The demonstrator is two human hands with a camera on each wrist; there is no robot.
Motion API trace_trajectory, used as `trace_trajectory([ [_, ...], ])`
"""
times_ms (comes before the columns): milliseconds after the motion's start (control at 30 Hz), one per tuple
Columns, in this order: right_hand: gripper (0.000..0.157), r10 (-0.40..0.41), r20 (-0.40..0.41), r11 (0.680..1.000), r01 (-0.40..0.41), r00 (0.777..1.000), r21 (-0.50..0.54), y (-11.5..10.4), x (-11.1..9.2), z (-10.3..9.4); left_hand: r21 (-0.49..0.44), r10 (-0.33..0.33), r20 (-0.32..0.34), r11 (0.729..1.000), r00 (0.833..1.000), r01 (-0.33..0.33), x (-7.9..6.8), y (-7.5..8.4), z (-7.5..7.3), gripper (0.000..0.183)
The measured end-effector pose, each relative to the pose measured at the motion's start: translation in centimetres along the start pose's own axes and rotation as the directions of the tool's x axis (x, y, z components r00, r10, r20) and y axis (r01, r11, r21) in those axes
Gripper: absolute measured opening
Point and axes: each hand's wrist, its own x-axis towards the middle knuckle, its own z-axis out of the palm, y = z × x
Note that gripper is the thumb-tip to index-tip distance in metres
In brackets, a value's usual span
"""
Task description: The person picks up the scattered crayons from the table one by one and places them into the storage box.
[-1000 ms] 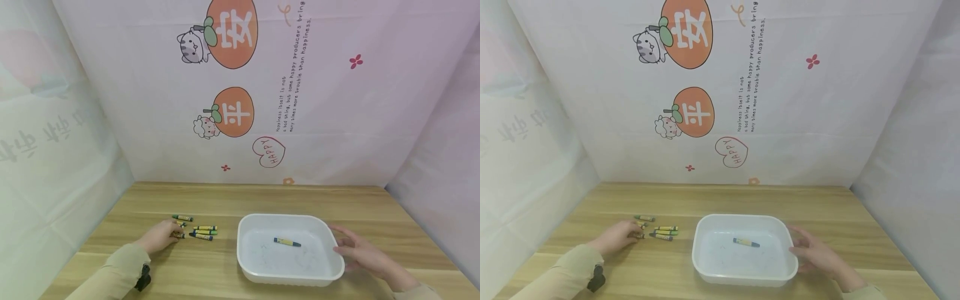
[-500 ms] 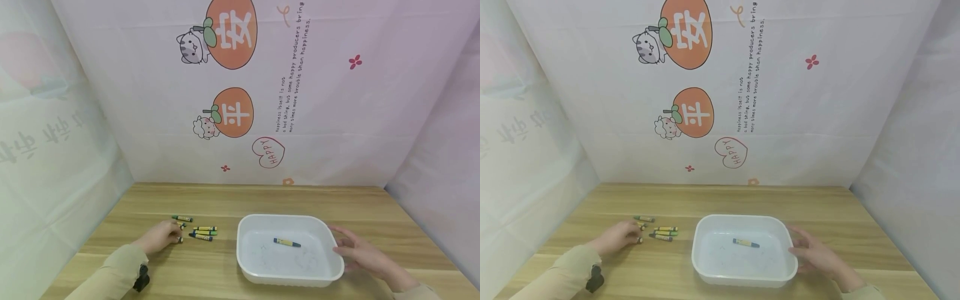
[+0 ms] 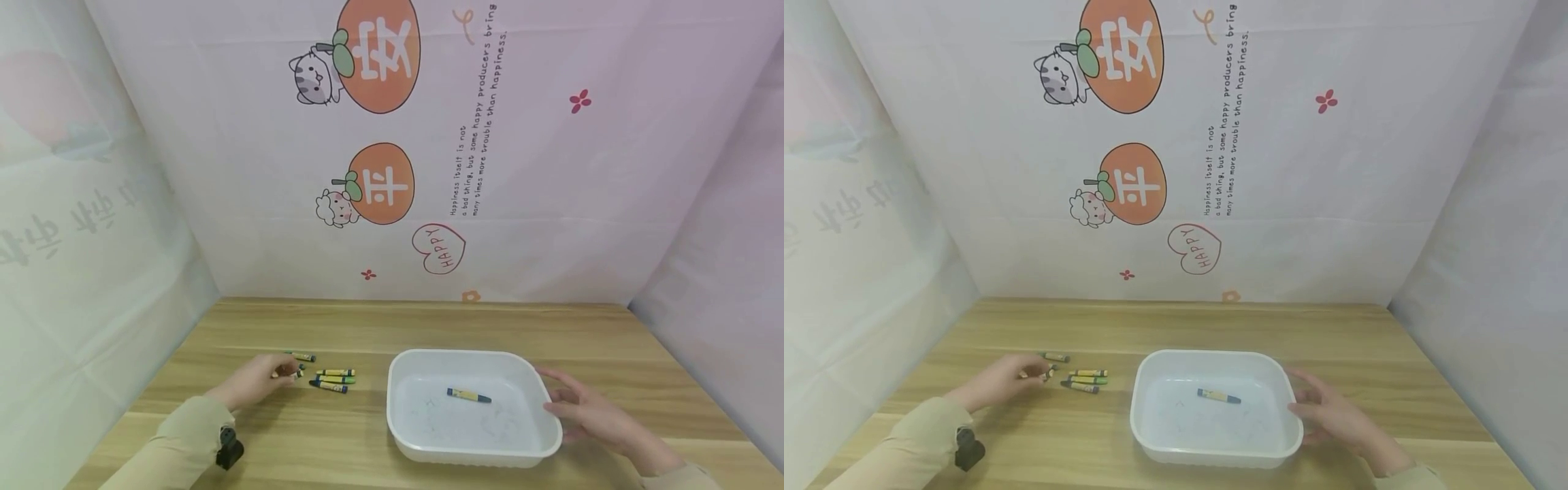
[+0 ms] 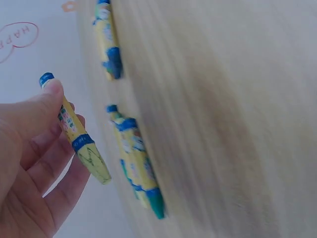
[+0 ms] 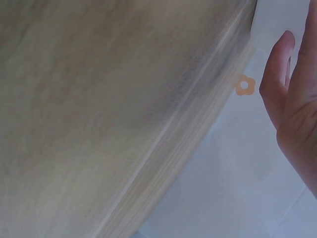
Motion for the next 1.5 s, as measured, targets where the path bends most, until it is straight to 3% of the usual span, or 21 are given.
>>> trace_trajectory([
  [167, 0.053, 0.004, 0.000, 1.000, -0.004, 1.000, 0.004, 0.0, 0.0, 0.1, -0.008, 0.007, -0.009, 1.000, 1.000, -0.007, 0.4, 1.7, -0.3, 0.013],
  [433, 0.053, 0.007, -0.003, 1.000, -0.007, 1.000, 0.000, 0.0, 0.1, 0.0, -0.106, 0.027, 0.018, 0.994, 0.999, -0.025, 1.9, 5.0, -0.5, 0.015],
  [800, 0.051, 0.023, -0.008, 1.000, -0.023, 1.000, -0.006, 0.3, 0.1, -0.1, -0.171, 0.187, 0.055, 0.970, 0.981, -0.175, 5.7, 11.2, -0.4, 0.019],
  [1100, 0.052, 0.023, -0.018, 0.999, -0.023, 1.000, -0.033, 0.2, 0.1, -0.3, -0.113, 0.286, 0.123, 0.955, 0.950, -0.273, 10.3, 17.2, -0.6, 0.019],
  [1233, 0.052, 0.021, -0.016, 0.999, -0.021, 1.000, -0.026, 0.2, 0.1, -0.3, -0.062, 0.334, 0.133, 0.942, 0.933, -0.329, 12.9, 19.9, 0.1, 0.018],
  [1500, 0.054, 0.020, -0.009, 1.000, -0.020, 1.000, -0.021, 0.1, 0.3, -0.3, -0.006, 0.349, 0.229, 0.934, 0.909, -0.357, 16.6, 23.3, 4.0, 0.019],
])
